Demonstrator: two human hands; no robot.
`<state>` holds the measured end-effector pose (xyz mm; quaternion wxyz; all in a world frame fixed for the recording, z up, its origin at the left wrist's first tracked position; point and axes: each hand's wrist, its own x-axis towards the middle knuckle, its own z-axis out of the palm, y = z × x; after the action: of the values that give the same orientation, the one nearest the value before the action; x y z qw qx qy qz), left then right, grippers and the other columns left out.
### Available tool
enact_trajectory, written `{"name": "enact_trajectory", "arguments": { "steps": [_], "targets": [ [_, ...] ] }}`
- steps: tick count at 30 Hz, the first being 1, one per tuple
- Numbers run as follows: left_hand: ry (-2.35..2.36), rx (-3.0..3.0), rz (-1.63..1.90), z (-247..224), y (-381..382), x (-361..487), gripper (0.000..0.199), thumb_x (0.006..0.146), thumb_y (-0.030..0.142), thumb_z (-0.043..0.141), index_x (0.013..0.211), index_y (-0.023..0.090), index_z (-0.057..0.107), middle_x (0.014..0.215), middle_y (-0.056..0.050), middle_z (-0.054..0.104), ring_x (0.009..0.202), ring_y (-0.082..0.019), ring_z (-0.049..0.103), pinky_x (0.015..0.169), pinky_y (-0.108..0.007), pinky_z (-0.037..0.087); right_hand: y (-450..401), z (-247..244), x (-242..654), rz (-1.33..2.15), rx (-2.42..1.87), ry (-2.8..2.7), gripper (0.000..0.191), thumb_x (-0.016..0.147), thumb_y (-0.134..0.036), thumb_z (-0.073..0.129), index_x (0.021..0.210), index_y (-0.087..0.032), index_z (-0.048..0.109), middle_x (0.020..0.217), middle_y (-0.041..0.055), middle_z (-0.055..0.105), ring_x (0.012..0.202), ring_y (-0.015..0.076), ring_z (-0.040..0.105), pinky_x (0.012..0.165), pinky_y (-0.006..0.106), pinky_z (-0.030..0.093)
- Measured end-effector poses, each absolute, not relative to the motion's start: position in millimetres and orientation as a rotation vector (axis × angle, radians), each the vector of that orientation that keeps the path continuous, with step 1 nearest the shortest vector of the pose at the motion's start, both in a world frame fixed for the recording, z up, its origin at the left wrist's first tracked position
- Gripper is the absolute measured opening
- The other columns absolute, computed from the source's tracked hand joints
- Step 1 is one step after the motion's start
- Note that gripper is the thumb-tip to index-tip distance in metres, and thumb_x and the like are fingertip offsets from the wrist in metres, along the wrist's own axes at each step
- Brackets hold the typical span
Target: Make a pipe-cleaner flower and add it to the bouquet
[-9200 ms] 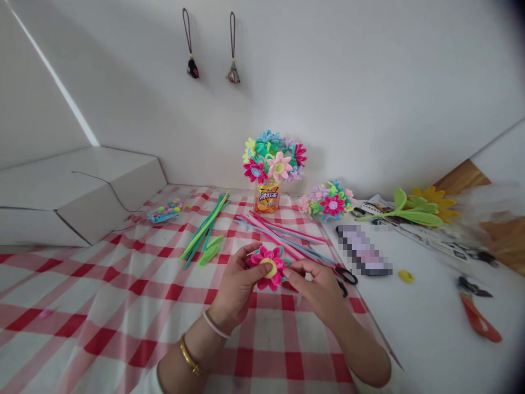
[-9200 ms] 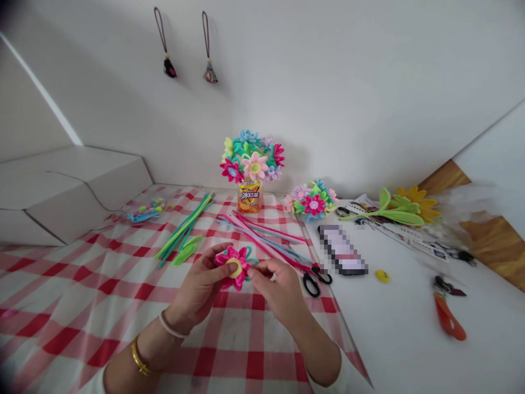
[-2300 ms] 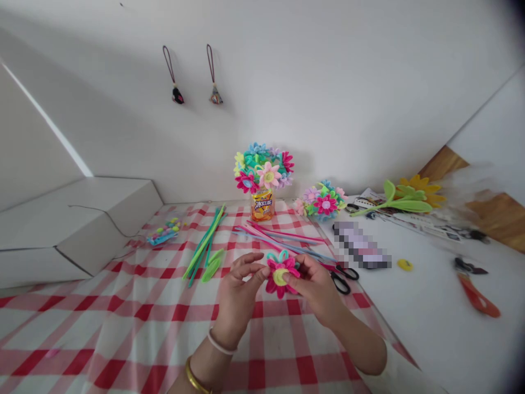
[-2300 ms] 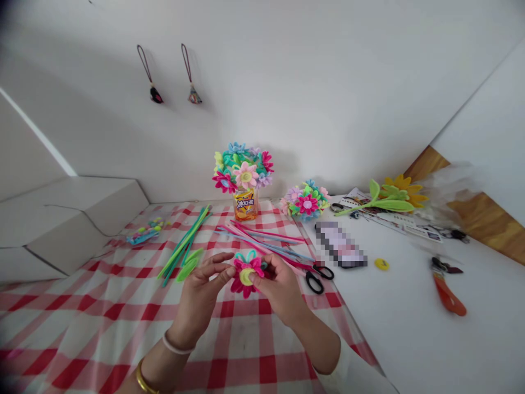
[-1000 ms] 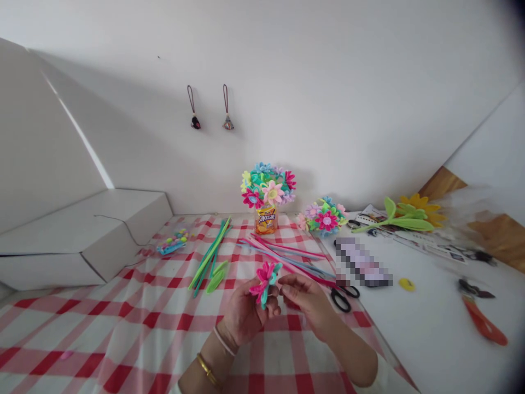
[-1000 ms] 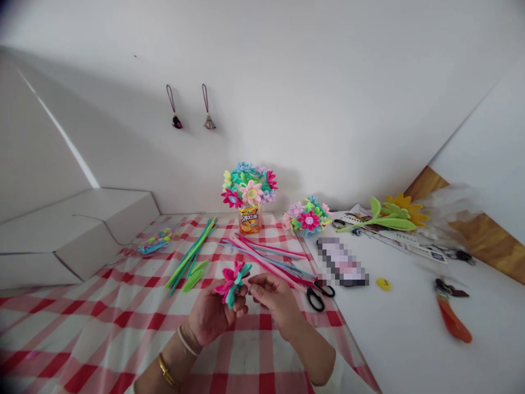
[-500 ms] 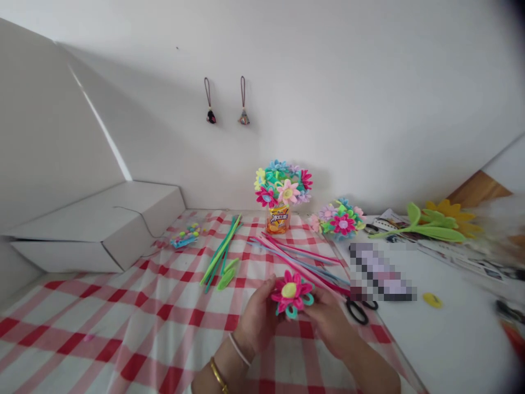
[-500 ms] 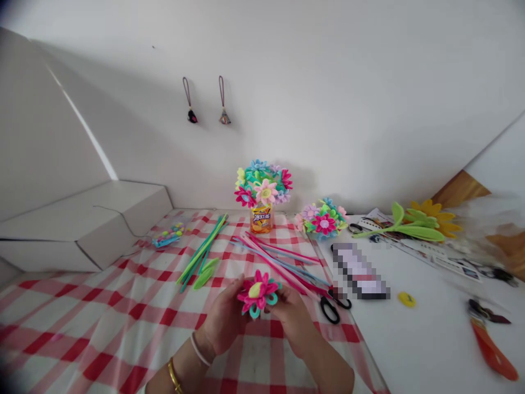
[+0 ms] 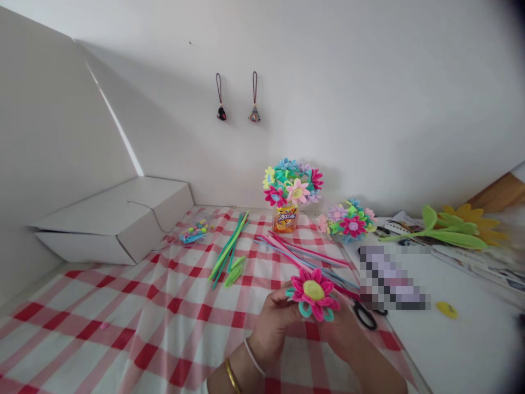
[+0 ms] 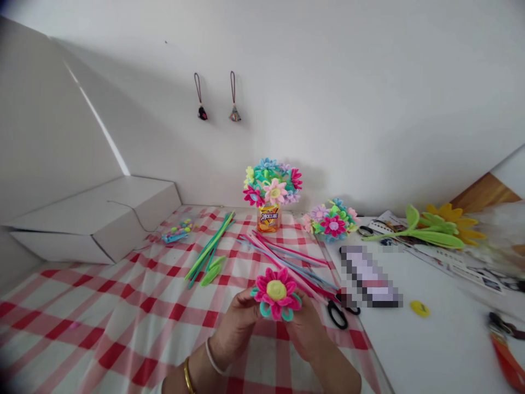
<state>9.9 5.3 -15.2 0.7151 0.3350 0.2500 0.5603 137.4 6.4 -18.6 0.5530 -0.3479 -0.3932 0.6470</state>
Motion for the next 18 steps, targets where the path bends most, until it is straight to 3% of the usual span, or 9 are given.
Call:
{"name": "enact_trajectory", "arguments": {
  "steps": [6,10,13,18],
  "targets": [
    [0.596,0.633,1.266,-28,6,13,0.026,0.043,0.019,0.084,0.067,0.018,0.074,0.064,-0.001,0.068,0.062,-0.014,0.056,0.068,-0.029,0.044,9,-24,133,1.533,-0.935,-0.972,0.018,0.057,-0.03,0.079,0.066,-0.022,0.066,0.067,0.0024,0.064,0.066,0.0188,0.052,0.062,0.032,0.045],
    [0.669,0.584,1.289,-38,7,12,0.027,0.04,0.018,0.085,0.063,0.017,0.073,0.06,0.0,0.066,0.057,-0.013,0.054,0.061,-0.027,0.045,9,-24,132,1.511,-0.977,-1.011,0.018,0.055,-0.027,0.079,0.066,-0.022,0.065,0.066,0.0008,0.062,0.063,0.0159,0.047,0.058,0.029,0.044],
    [0.735,0.647,1.282,-40,9,10,0.027,0.04,0.014,0.084,0.063,0.018,0.072,0.063,-0.001,0.066,0.062,-0.015,0.055,0.064,-0.029,0.046,9,-22,134,1.512,-0.961,-1.08,0.021,0.051,-0.024,0.081,0.066,-0.023,0.066,0.065,0.0001,0.061,0.064,0.016,0.048,0.059,0.028,0.044],
    [0.71,0.792,1.307,-30,6,8,0.02,0.042,0.011,0.083,0.054,0.02,0.069,0.069,-0.002,0.066,0.074,-0.02,0.058,0.074,-0.032,0.047,4,-22,138,1.693,-0.916,-0.947,0.022,0.063,-0.046,0.069,0.066,-0.024,0.065,0.062,0.0016,0.059,0.059,0.0173,0.05,0.056,0.031,0.043]
  ]
}}
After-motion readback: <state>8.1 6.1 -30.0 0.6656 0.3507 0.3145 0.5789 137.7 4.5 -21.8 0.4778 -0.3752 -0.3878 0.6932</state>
